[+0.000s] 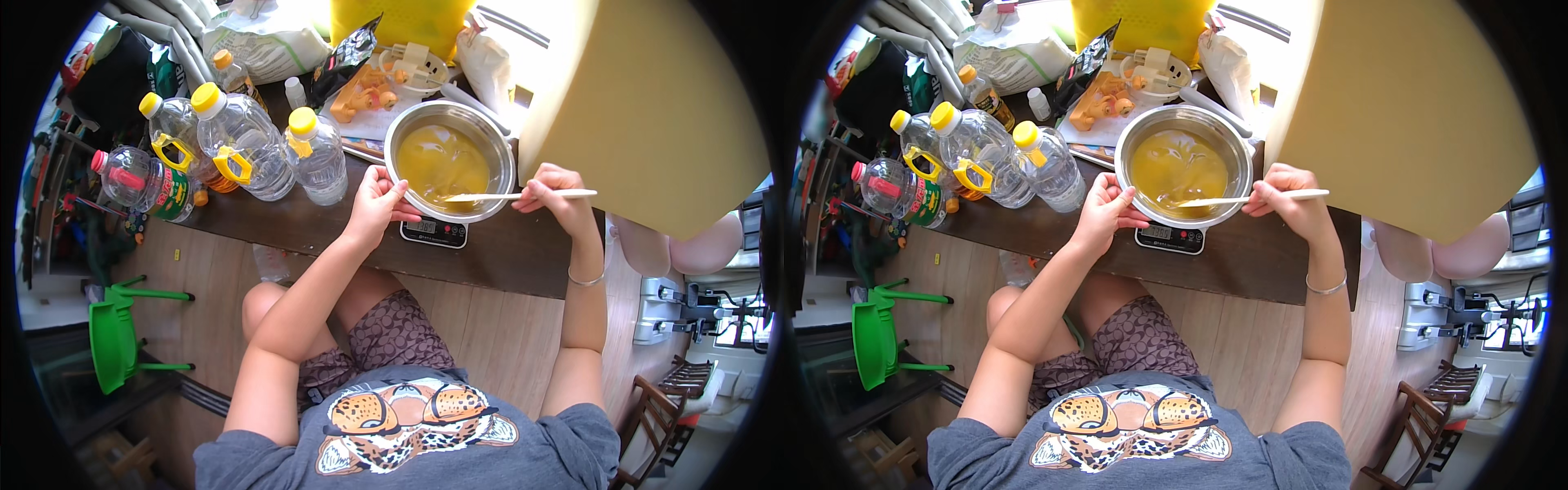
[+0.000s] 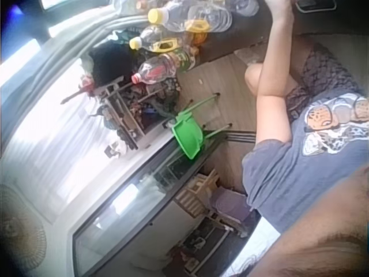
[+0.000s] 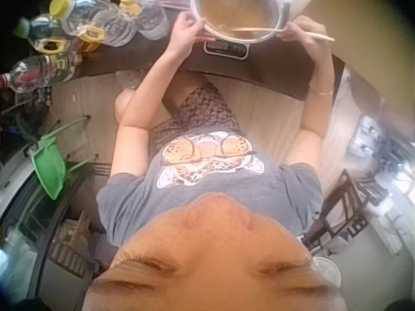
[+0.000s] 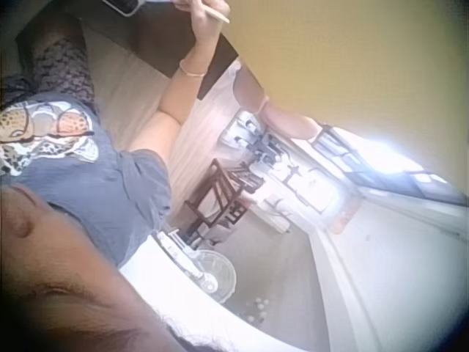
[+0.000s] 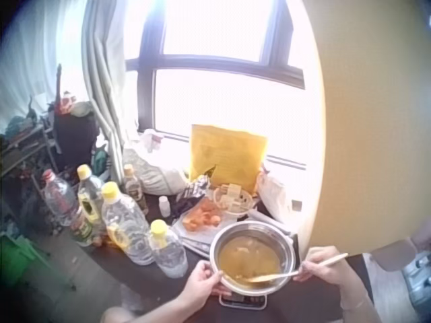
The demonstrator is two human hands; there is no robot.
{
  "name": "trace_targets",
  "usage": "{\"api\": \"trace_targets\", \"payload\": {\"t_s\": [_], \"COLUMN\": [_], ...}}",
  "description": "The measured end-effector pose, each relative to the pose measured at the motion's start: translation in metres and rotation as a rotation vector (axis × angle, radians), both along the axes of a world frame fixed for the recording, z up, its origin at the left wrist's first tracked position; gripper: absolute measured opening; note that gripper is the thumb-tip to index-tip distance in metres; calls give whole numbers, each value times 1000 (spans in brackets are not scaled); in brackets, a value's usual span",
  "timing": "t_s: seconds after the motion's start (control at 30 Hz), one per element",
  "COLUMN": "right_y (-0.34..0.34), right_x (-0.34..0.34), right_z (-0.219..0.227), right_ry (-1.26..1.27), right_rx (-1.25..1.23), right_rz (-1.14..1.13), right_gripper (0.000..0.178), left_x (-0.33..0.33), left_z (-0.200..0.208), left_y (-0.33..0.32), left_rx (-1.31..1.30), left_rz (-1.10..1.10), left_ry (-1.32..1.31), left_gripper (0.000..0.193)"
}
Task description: The person pours a yellow liquid from a plastic bottle into a metal bowl placed on a digital scale, then pours a clear liquid from another bottle into the same bowl. They stir the mixture with a wooden spoon.
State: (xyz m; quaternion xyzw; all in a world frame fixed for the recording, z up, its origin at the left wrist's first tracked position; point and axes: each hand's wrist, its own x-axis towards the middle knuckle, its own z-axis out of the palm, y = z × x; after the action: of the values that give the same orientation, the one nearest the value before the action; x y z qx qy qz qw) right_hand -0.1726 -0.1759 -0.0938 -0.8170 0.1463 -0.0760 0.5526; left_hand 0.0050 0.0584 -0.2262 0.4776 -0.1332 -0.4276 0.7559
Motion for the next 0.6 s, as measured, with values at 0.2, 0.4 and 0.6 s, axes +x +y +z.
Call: {"api": "trace_targets", "payload": {"t_s": [0.2,0.4,0.6], "right_y": [-31,-30,-22], "right_x": [18,50,68], "right_z": [-16,-31,-41], "right_ry": [-79,-193,-244], "right_rx": [47,-26,-124], "right_rz": [-154,-143,-190], "right_gripper": [24,22,23], "left_x": [1,0,1], "left_z": [1,1,2], "left_y": [-1,-1,-1], "left_rx": [8,8,6], "left_rz": [-13,-11,-7], "left_ry": [3,3,4], "left_gripper": [19,18,18]}}
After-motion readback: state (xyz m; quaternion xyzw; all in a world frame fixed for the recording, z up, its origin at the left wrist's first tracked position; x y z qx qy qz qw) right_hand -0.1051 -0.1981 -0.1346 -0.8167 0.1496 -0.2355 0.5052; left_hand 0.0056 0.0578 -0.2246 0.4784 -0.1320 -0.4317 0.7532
